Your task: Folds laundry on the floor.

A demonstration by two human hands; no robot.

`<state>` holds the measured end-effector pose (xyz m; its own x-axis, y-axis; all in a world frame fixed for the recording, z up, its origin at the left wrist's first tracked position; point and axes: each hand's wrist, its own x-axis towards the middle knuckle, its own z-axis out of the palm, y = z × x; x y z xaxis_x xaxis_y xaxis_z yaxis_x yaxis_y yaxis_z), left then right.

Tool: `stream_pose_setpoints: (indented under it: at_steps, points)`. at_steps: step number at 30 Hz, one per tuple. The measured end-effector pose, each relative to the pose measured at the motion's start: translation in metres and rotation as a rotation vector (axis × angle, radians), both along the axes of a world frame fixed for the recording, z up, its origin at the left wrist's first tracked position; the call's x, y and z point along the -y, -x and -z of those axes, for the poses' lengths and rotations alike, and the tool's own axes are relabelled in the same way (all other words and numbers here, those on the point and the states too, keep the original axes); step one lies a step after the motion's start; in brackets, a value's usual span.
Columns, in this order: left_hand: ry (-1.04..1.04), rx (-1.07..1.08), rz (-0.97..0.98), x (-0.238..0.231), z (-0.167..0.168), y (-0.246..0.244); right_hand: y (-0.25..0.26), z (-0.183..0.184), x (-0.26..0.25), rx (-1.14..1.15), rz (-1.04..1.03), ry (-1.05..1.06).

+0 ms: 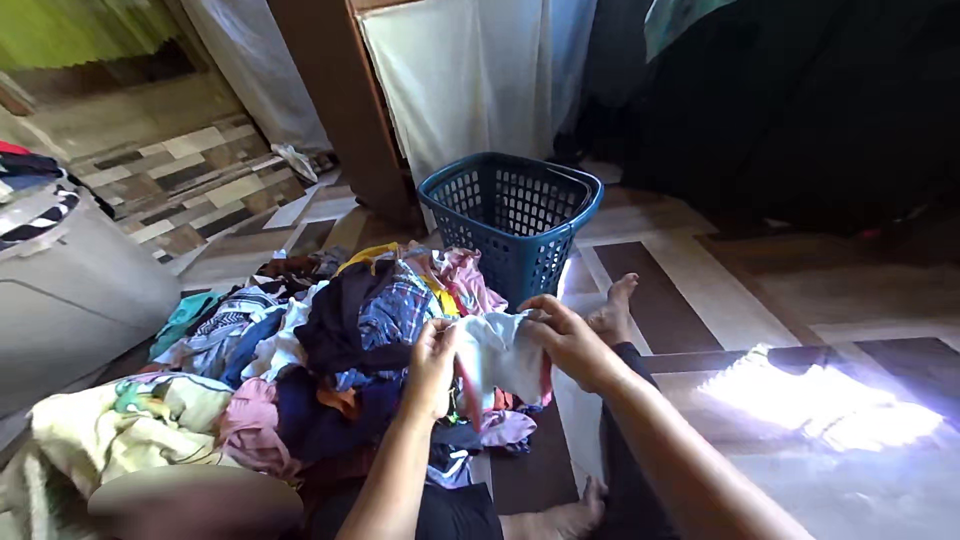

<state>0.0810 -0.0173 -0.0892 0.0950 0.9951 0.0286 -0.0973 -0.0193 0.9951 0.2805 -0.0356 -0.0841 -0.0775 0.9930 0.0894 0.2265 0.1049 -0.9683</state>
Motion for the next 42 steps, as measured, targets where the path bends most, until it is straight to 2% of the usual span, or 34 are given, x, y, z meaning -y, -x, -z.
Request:
stream_pose_setpoints:
  at_steps: [3,7,11,14,16,18,20,21,24,26,28,33,34,36,37,40,42]
  points:
    - [-0.045,0.076,0.187,0.019,-0.003,-0.013,0.016,0.005,0.003,0.061,-0.095,-0.152]
    - [-0.231,0.044,0.358,0.026,-0.006,-0.003,0.015,-0.003,0.006,0.132,-0.043,-0.236]
    - [-0.426,-0.074,0.347,0.020,0.004,0.006,0.017,-0.011,0.011,0.013,-0.093,-0.151]
    - [-0.474,-0.186,0.248,0.018,0.012,0.005,0.020,-0.017,0.019,-0.098,-0.162,-0.129]
    - [-0.466,-0.207,0.181,0.017,0.007,0.009,0.010,-0.021,0.024,0.065,-0.166,-0.209]
    - [-0.481,-0.235,0.173,0.013,-0.004,0.020,-0.009,-0.031,0.029,0.386,-0.094,-0.229]
    - [-0.544,-0.284,0.261,0.009,-0.016,0.031,-0.024,-0.042,0.030,0.622,-0.103,-0.100]
    - [-0.596,-0.315,0.336,0.008,-0.021,0.031,-0.026,-0.042,0.030,0.648,-0.141,-0.055]
    - [-0.676,-0.462,0.545,0.013,-0.041,0.013,-0.005,-0.028,0.030,0.527,-0.301,-0.111]
    - [-0.623,-0.602,0.574,0.020,-0.059,0.006,0.010,-0.019,0.028,0.390,-0.389,-0.154]
    - [-0.596,-0.603,0.611,0.007,-0.054,0.014,0.012,-0.014,0.027,0.222,-0.428,-0.080]
    - [-0.290,-0.763,0.845,0.000,-0.049,0.049,0.003,-0.027,0.033,-0.118,-0.399,0.052]
    - [-0.262,-0.708,0.878,-0.001,-0.044,0.057,0.000,-0.029,0.033,-0.186,-0.396,0.072]
    - [-0.240,-0.401,0.862,-0.004,-0.034,0.076,-0.005,-0.030,0.032,-0.342,-0.428,0.114]
    - [-0.229,-0.218,0.779,-0.004,-0.028,0.083,-0.005,-0.032,0.032,-0.405,-0.429,0.141]
    - [-0.155,0.416,0.321,-0.001,0.006,0.072,0.010,-0.036,0.032,-0.552,-0.258,0.227]
    - [-0.009,0.662,0.157,0.001,0.037,0.056,0.023,-0.034,0.026,-0.643,-0.060,0.295]
